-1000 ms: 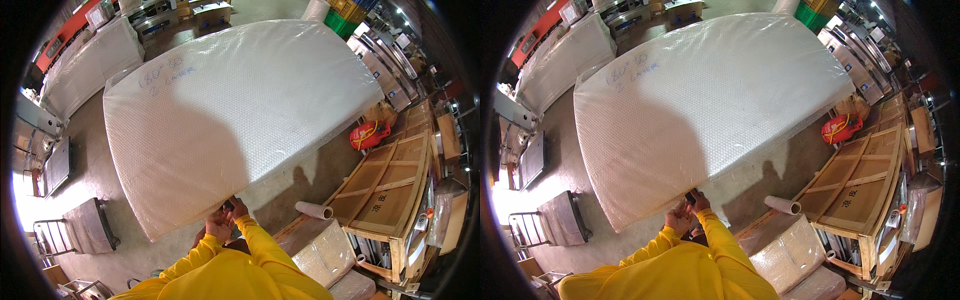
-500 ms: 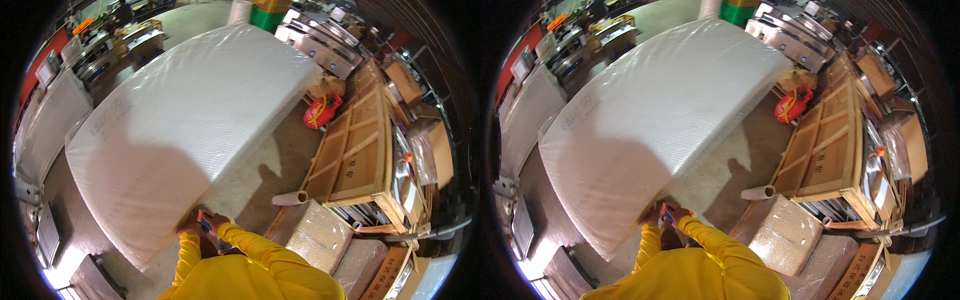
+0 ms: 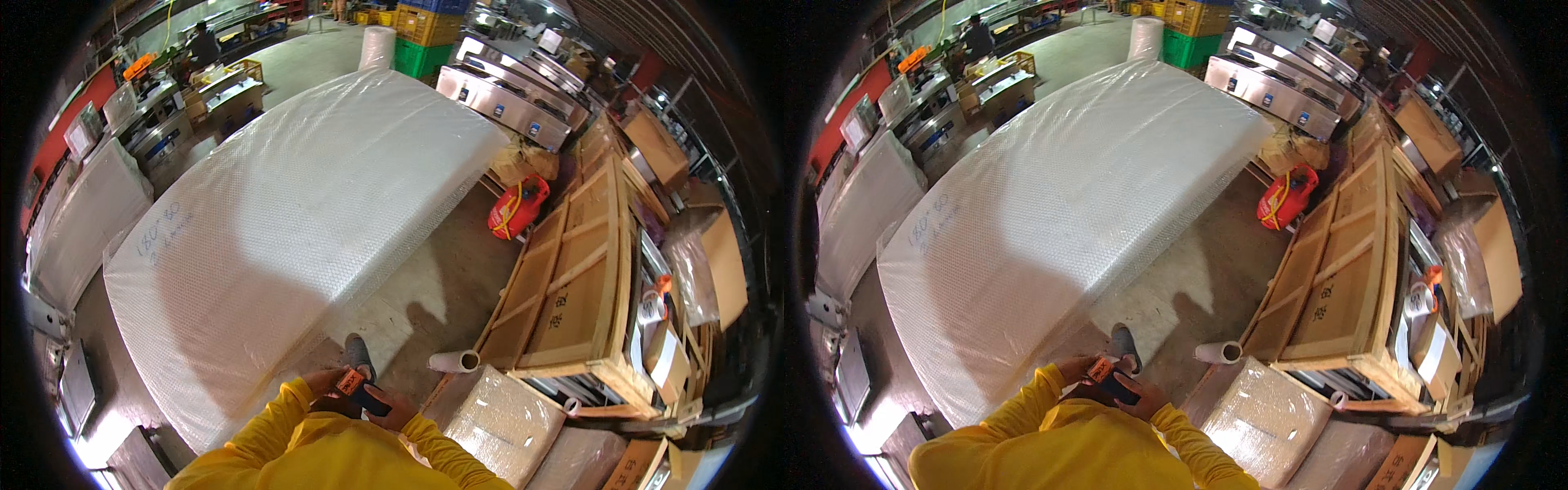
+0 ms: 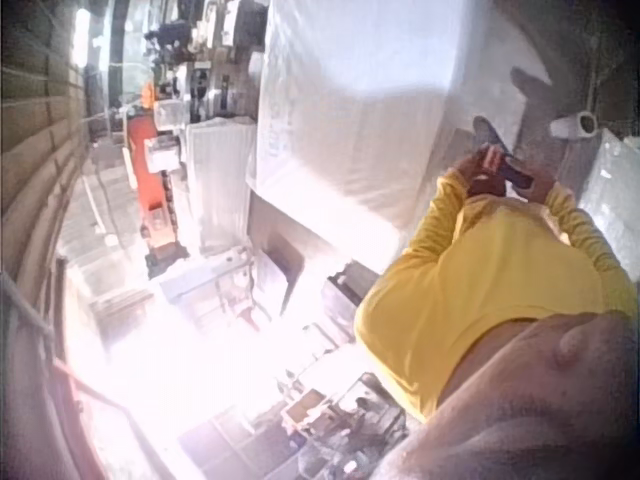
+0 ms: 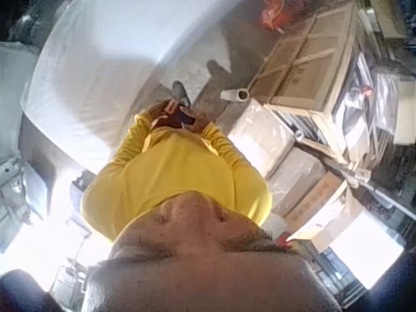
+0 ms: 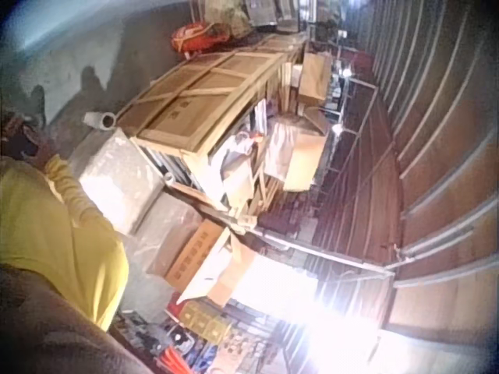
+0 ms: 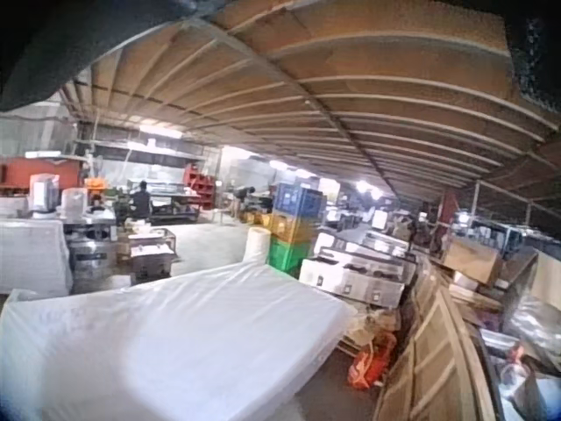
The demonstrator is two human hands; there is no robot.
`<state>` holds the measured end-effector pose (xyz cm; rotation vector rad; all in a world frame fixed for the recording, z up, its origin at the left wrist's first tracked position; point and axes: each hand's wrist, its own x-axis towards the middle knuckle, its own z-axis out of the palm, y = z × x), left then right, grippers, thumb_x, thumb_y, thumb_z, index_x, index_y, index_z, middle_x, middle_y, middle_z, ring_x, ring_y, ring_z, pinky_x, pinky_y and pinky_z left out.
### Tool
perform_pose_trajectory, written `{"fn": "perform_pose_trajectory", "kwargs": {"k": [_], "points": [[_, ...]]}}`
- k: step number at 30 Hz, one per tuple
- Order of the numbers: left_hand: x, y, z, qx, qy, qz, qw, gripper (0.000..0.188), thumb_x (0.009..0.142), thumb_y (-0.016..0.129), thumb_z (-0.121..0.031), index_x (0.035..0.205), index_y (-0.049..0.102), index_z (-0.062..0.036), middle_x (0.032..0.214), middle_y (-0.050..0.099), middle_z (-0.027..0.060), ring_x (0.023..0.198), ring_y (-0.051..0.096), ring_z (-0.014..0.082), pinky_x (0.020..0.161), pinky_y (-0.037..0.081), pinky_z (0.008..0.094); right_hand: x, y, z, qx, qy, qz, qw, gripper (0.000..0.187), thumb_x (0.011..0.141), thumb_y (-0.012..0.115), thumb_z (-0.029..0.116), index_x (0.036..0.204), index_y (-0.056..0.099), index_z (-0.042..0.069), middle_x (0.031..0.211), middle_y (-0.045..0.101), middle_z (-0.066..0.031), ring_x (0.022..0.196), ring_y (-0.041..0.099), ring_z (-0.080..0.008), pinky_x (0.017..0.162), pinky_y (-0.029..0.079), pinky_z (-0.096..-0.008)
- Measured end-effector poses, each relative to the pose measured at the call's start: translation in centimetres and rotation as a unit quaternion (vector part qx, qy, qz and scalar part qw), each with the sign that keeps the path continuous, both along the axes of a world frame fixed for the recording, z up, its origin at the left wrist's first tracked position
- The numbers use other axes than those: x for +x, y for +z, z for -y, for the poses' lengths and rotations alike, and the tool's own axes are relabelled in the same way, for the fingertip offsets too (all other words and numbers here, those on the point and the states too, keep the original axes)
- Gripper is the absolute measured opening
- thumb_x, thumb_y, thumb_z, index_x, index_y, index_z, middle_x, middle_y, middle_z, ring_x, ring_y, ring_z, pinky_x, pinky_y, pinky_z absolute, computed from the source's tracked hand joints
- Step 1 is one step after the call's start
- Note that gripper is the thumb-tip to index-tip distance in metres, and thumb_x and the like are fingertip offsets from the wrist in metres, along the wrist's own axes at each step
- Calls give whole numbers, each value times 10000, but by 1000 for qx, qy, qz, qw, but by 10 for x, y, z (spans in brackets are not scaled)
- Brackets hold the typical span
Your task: The person wraps a large rectangular item with bubble wrap and secures it with packing tape. They rotate the item to cover all sides, apply tape along the edges, and write dimensions on the wrapped surface with a marker.
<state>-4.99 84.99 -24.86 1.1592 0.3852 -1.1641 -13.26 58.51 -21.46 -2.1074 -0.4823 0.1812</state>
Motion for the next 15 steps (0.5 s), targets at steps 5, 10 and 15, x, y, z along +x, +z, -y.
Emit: {"fn": "perform_pose_trajectory", "kwargs": {"k": [5,10,15], "points": [[79,2,28,88,25,124,988,310,1001,640,-324,1110,717,-45,927,739,60,722,676,160,646,577,338,72,-5,20,37,-9,1,999,758,798,829,245,1480,503,186,1163,680,-246,968,711,-365,781,587,-401],[187,49,67,388,-114,488,773,203,912,676,-285,905,776,-109,795,745,106,710,706,317,687,569,434,155,-23,45,16,-67,148,987,636,820,773,380,1411,589,233,1064,682,-177,859,696,-371,704,579,-460],[300,59,65,507,-59,590,625,169,887,695,-321,950,775,-187,1005,718,86,978,650,303,901,470,489,266,-51,58,-43,-58,152,986,754,800,775,330,1493,496,236,992,661,-221,826,669,-418,714,571,-479]]}}
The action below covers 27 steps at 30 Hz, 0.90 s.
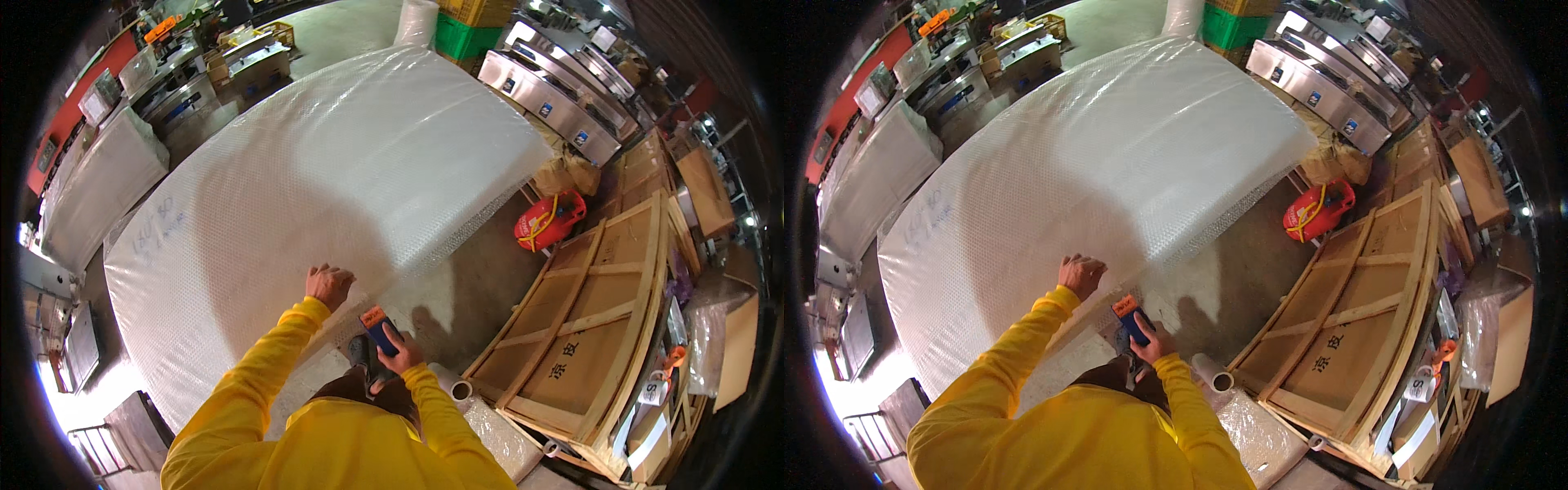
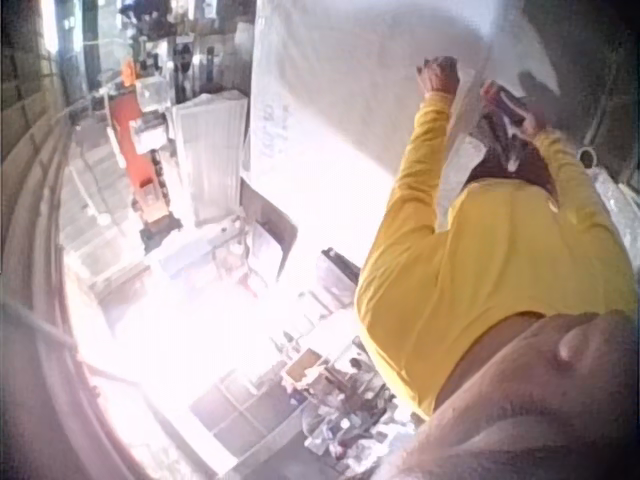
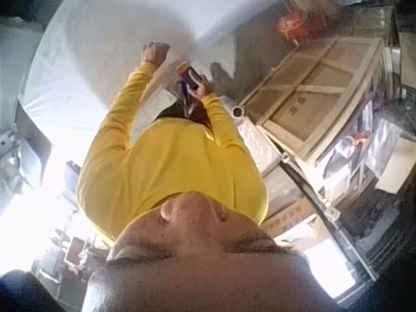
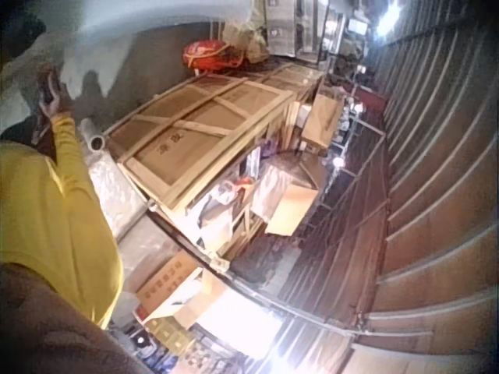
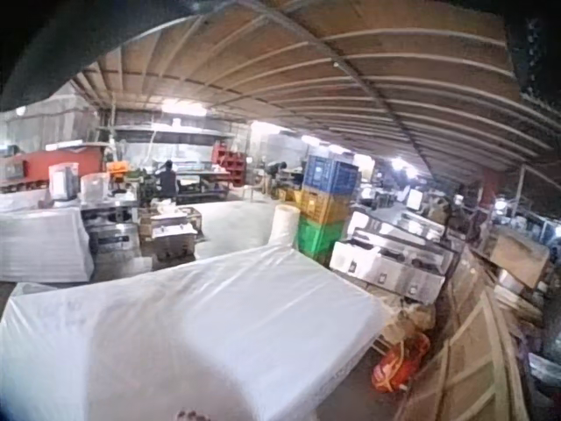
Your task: The person wraps a large rectangular item with bubble wrap and secures it with packing tape. They rotate the item to cover all sides, apply tape along the edges, and write dimensions on the wrapped surface with a marker.
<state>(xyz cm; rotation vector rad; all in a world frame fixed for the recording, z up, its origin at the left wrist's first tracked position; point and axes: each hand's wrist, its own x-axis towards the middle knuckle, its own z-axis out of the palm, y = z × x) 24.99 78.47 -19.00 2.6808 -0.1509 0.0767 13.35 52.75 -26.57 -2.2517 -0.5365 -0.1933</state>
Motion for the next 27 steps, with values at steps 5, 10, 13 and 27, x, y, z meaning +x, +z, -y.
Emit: {"fn": "perform_pose_trajectory", "kwargs": {"k": [5,10,13,27], "points": [[-19,-19,11,23,181,179,967,190,863,733,-324,996,739,-187,1229,584,112,1144,554,293,954,405,459,31,-11,1,0,38,-69,997,768,791,768,342,1498,469,364,941,640,-222,777,664,-436,672,574,-483],[-141,-22,74,-203,185,-128,953,267,922,681,-320,1013,710,-70,773,720,149,746,708,392,721,567,469,21,3,15,-39,61,-103,992,807,771,787,332,1512,469,287,936,638,-222,739,661,-422,647,565,-476],[-157,-87,86,-26,3,-182,983,291,879,678,-297,1094,721,-107,1038,718,181,1040,676,359,891,546,426,20,21,22,-45,84,-116,989,783,812,735,351,1532,436,283,1066,644,-238,804,675,-403,702,580,-486],[-138,-163,86,-881,278,-132,358,410,991,546,-383,1284,596,-100,1341,616,81,1241,552,291,1089,414,450,0,74,48,-104,91,-220,966,768,790,769,298,1500,492,208,1231,633,-242,962,683,-407,783,582,-492]]}}
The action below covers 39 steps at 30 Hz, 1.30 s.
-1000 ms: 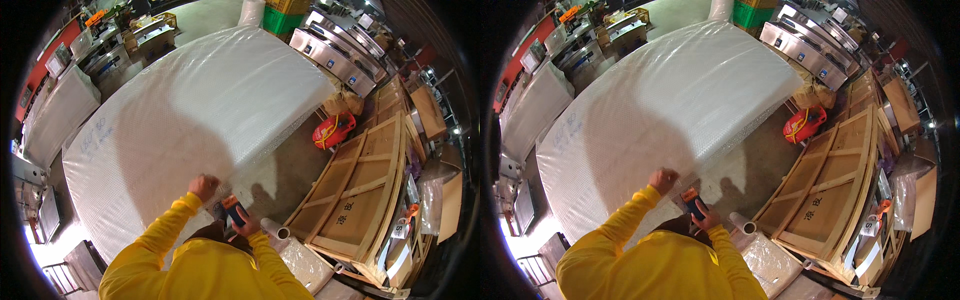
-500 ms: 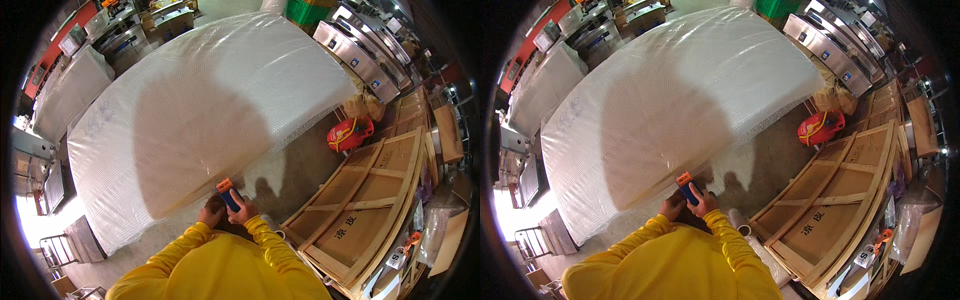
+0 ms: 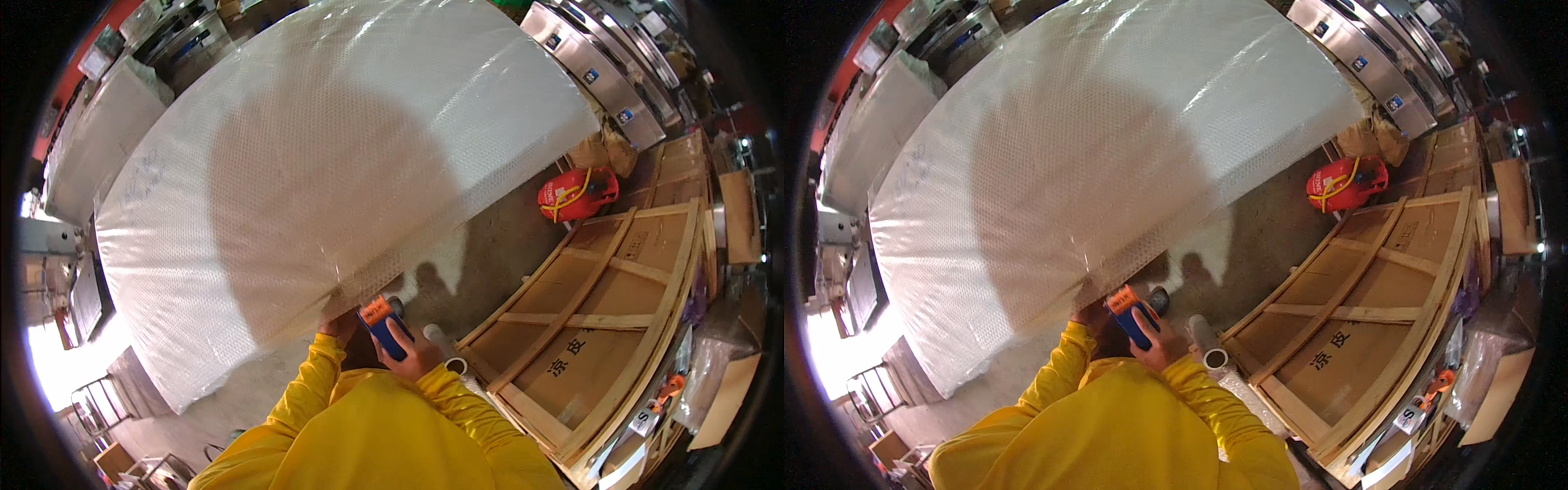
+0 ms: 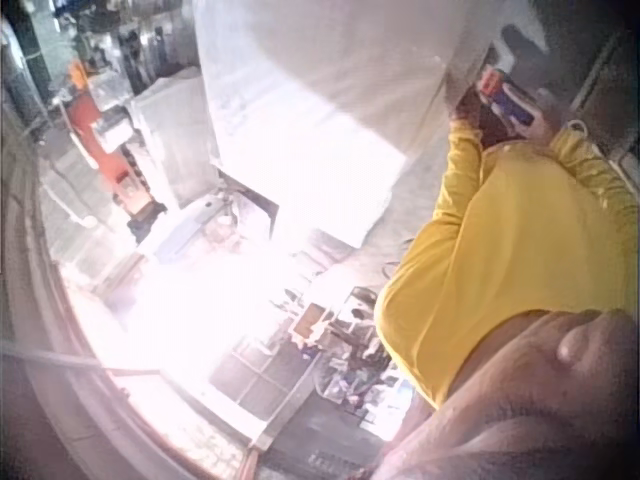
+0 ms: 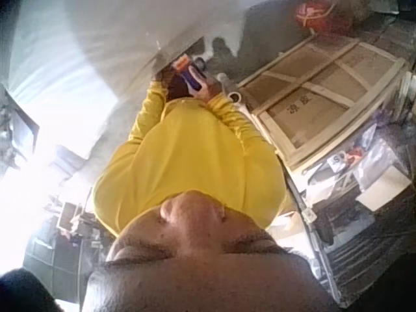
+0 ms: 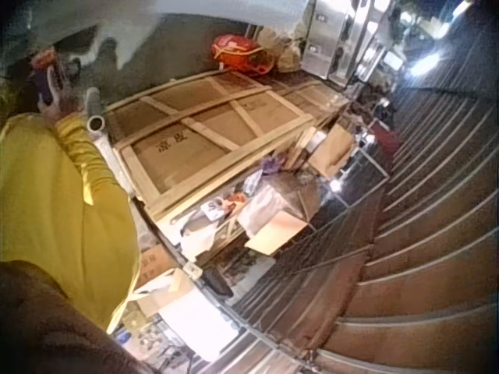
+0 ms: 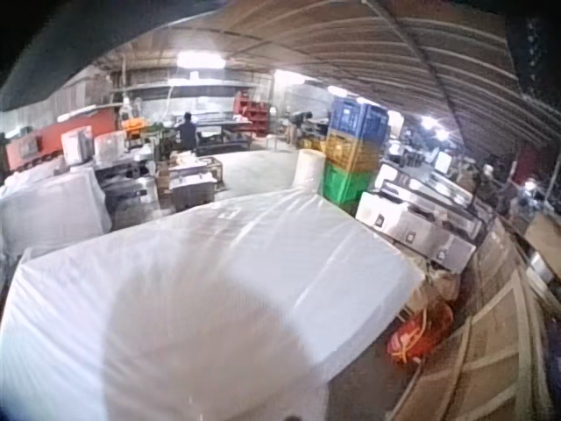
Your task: The person wraps a large rectangular item with bubble wrap and secures it with packing tape. They rotate the item to cover all sides, apply tape along the edges, and write dimensions on the wrapped surface with a marker.
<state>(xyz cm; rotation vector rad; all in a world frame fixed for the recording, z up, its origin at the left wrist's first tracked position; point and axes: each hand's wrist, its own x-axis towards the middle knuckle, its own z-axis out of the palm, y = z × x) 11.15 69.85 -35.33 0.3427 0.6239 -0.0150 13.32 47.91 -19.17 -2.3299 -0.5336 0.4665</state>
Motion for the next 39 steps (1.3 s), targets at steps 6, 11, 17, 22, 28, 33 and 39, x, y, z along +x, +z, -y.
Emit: {"fn": "perform_pose_trajectory", "kwargs": {"k": [6,11,17,22,28,33,39], "points": [[-1,54,-2,473,-228,52,849,419,965,569,-392,1304,589,-146,1371,578,89,1246,530,323,1045,416,515,-13,-54,26,-15,-5,1,1000,757,781,770,318,1488,504,273,1250,624,-233,1009,666,-435,808,576,-507],[-4,58,-7,119,-78,-36,989,473,972,560,-410,1382,549,-175,1446,518,104,1323,461,342,1046,417,561,29,-130,-33,-52,31,-35,998,839,809,742,417,1554,374,309,1310,609,-203,1034,665,-415,814,580,-485],[-14,95,-7,501,-251,-45,827,361,944,585,-351,1202,656,-108,1233,654,128,1187,580,325,1069,412,490,63,-139,-74,-5,32,-45,998,843,828,727,450,1566,333,343,1486,518,-94,1094,652,-381,855,574,-490],[3,144,-1,791,-460,230,331,359,900,589,-301,1154,718,-82,1269,655,152,1323,521,347,1194,262,519,66,-131,-65,4,46,-53,998,855,802,729,390,1563,344,335,1472,527,-120,1150,626,-373,915,555,-475],[96,61,-47,860,-431,272,-25,444,913,548,-284,1285,687,-84,1444,566,142,1426,423,315,1225,157,577,62,-125,-90,-105,87,63,989,736,839,676,360,1526,430,267,1434,561,-127,1186,613,-364,967,519,-513],[124,42,-34,700,-581,294,-295,369,925,594,-326,1193,732,-113,1257,668,91,1223,577,314,1092,343,570,55,-93,-40,-239,101,-135,956,658,886,615,444,1498,488,238,1371,614,-128,1189,608,-403,964,480,-686],[179,79,46,591,-753,164,240,445,928,648,-422,1179,710,-60,1055,741,80,988,700,291,872,552,532,49,-20,97,-45,-124,-28,991,797,787,731,469,1505,483,227,1066,705,-201,949,704,-371,851,565,-474]]}}
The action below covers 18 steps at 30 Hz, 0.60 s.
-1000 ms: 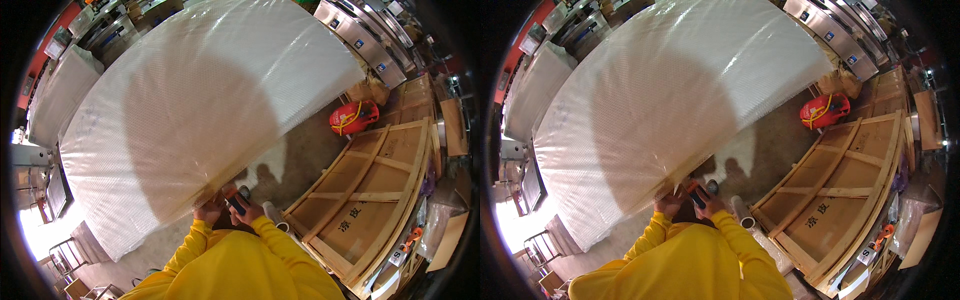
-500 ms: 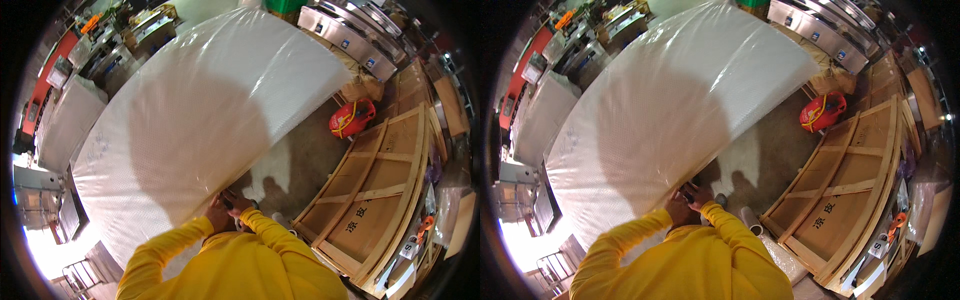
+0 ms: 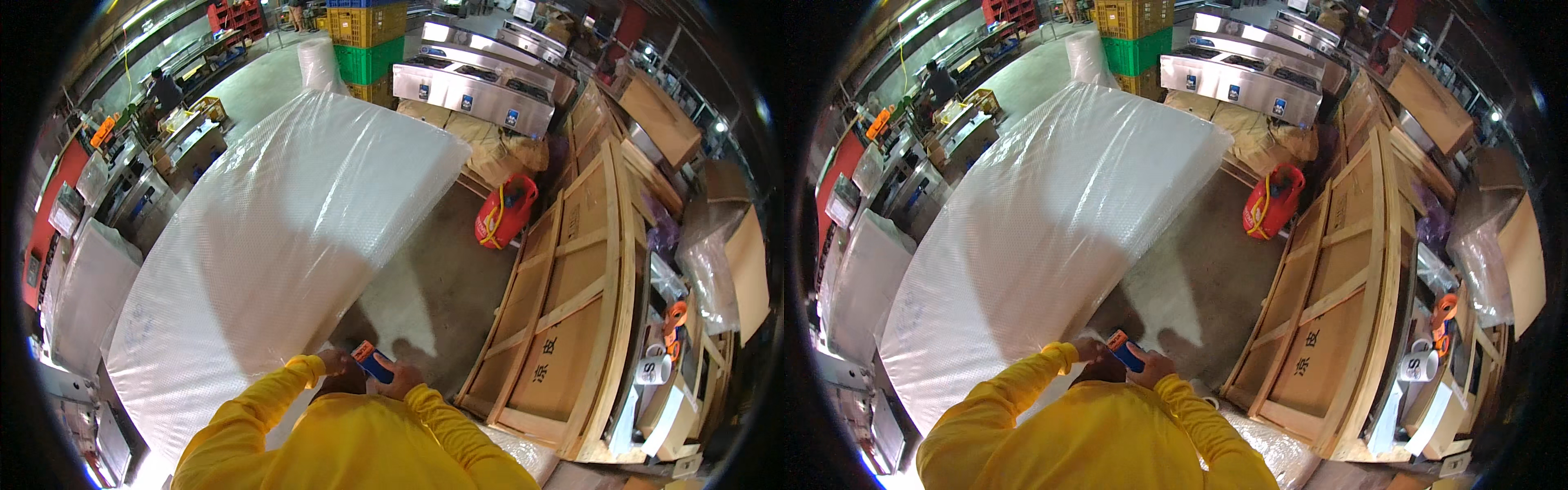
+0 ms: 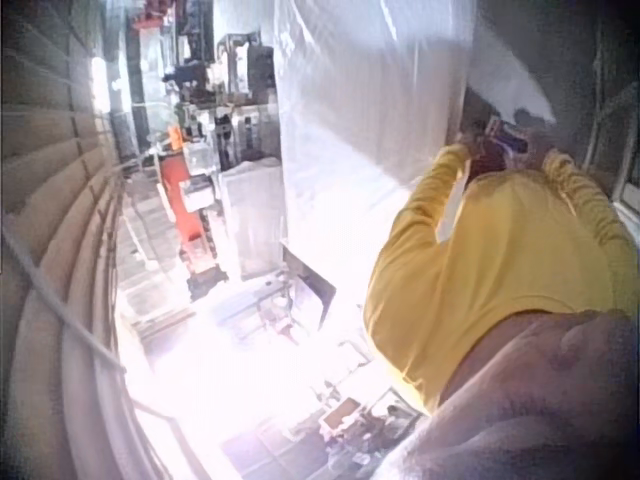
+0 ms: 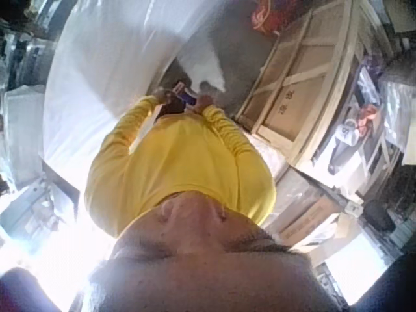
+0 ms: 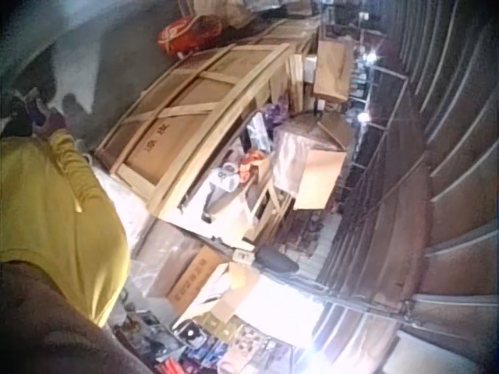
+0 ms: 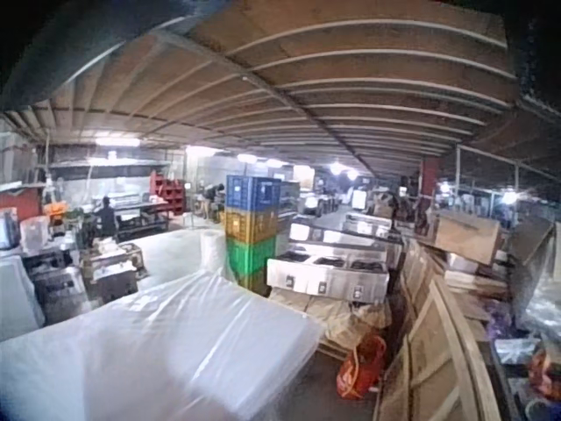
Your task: The person wraps a large rectangular item with bubble wrap and secures it with packing tape. They rotate the item to cover all sides, apply tape along the edges, and write dimensions on the wrapped surface with a marker.
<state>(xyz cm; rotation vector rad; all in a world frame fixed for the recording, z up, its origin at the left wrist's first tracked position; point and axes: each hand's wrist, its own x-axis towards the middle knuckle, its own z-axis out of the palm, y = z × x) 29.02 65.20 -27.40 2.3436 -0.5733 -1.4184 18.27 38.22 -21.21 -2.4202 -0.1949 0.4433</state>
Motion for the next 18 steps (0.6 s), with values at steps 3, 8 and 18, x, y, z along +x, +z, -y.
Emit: {"fn": "perform_pose_trajectory", "kwargs": {"k": [3,8,18], "points": [[29,31,32,-219,384,-291,849,492,991,596,-445,1224,633,-14,1034,714,97,876,699,239,787,581,385,21,21,26,139,-21,172,975,784,772,781,380,1492,503,242,950,699,-200,829,708,-366,785,572,-456],[71,61,61,-319,476,-270,774,450,1042,543,-416,1219,629,-12,1027,707,77,826,687,166,720,582,276,81,27,48,187,6,210,960,768,748,828,317,1459,544,259,954,699,-184,797,697,-350,740,572,-433],[166,83,94,-317,483,-251,777,475,1018,603,-409,1209,648,24,1027,721,85,805,677,141,696,585,262,197,31,86,224,37,166,960,800,741,854,360,1468,531,275,1007,669,-170,850,685,-353,715,572,-430]]}}
